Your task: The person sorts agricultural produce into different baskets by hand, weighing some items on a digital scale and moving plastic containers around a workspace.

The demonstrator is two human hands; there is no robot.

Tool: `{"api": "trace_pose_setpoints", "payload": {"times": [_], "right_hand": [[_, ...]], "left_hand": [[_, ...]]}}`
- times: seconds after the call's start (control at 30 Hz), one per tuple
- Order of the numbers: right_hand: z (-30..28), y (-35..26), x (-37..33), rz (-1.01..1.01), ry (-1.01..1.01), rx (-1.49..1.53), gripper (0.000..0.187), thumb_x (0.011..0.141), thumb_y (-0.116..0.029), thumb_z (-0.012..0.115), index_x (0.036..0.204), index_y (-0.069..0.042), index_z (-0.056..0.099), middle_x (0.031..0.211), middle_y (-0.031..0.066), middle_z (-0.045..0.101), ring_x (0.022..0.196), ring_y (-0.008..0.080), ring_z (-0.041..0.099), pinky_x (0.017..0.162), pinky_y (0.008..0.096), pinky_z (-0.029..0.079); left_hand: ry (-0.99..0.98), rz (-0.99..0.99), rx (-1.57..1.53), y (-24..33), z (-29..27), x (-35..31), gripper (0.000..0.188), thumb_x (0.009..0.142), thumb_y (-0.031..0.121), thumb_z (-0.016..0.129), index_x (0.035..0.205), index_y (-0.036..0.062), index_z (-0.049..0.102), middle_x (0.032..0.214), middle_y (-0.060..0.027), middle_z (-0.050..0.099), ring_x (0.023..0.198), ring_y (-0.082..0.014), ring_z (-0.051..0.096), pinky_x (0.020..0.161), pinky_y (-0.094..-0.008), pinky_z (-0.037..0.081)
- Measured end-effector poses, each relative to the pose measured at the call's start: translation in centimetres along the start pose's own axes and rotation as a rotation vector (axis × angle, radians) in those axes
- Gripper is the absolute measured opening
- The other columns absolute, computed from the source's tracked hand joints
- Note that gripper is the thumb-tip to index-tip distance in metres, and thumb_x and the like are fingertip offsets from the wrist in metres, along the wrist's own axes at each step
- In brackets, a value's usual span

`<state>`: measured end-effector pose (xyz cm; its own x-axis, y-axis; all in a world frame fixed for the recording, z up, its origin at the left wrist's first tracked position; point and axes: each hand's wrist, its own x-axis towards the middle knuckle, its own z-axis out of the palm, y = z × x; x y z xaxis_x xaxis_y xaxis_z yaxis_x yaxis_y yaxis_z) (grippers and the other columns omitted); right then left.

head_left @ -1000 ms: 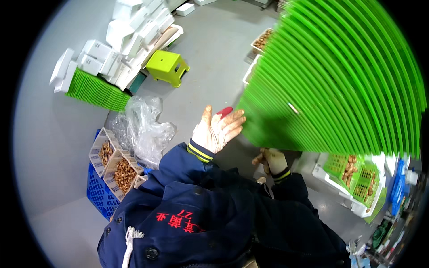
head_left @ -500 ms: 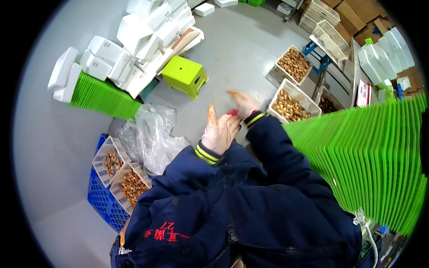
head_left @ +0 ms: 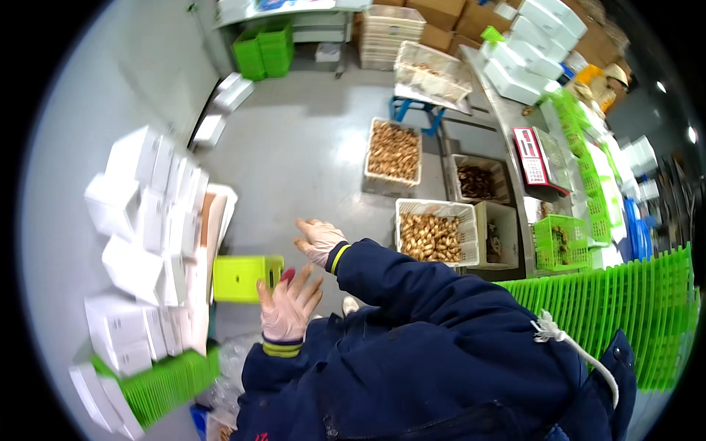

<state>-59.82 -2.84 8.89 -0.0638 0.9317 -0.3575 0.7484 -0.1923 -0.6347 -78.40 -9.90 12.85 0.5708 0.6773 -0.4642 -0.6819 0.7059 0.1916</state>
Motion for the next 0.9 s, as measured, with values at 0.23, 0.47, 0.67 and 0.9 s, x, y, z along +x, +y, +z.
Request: {"api": "trace_pose_setpoints", "payload": {"times": [0.23, 0.47, 0.67, 0.9], "right_hand": [[-12.7, 5.5, 9.5, 0.133, 0.029, 1.434, 0.059, 0.094, -0.043, 0.055, 0.142, -0.013, 0.040, 0.125, 0.0117, 0.058, 0.107, 0.0206, 0.059, 0.088, 0.0337, 0.048], [-19.2, 4.9, 13.6, -0.177, 0.018, 1.930, 0.079, 0.085, -0.072, 0.044, 0.144, -0.019, 0.038, 0.135, 0.0105, 0.050, 0.120, 0.0261, 0.053, 0.101, 0.0446, 0.041], [-22.0, 15.6, 18.1, -0.043, 0.262, 2.100, 0.071, 0.088, -0.067, 0.046, 0.147, -0.032, 0.029, 0.152, 0.0105, 0.025, 0.136, 0.0352, 0.032, 0.109, 0.0607, 0.022], [-23.7, 32.7, 25.8, 0.339, 0.165, 2.309, 0.039, 0.098, -0.030, 0.051, 0.128, -0.005, 0.054, 0.115, 0.0164, 0.065, 0.098, 0.0236, 0.066, 0.083, 0.0345, 0.057]], "left_hand": [[-0.018, -0.199, 0.196, 6.8, 1.9, 17.4, 0.042, 0.096, 0.040, 0.054, 0.122, 0.0077, 0.052, 0.127, -0.0253, 0.053, 0.112, -0.0391, 0.058, 0.091, -0.0469, 0.053], [-0.241, -0.422, 0.243, 3.9, 10.4, 33.0, 0.062, 0.092, 0.022, 0.063, 0.144, 0.0092, 0.032, 0.145, -0.0053, 0.038, 0.136, -0.0247, 0.034, 0.114, -0.0428, 0.027], [-0.160, -0.645, 0.423, -1.8, 13.8, 43.1, 0.063, 0.093, 0.011, 0.061, 0.146, 0.0073, 0.028, 0.144, -0.0092, 0.040, 0.133, -0.0251, 0.039, 0.110, -0.0400, 0.034], [-0.033, -0.793, 0.740, -5.6, 11.8, 59.5, 0.039, 0.093, 0.019, 0.063, 0.128, 0.0083, 0.049, 0.116, -0.0055, 0.062, 0.106, -0.0202, 0.061, 0.095, -0.0387, 0.049]]}}
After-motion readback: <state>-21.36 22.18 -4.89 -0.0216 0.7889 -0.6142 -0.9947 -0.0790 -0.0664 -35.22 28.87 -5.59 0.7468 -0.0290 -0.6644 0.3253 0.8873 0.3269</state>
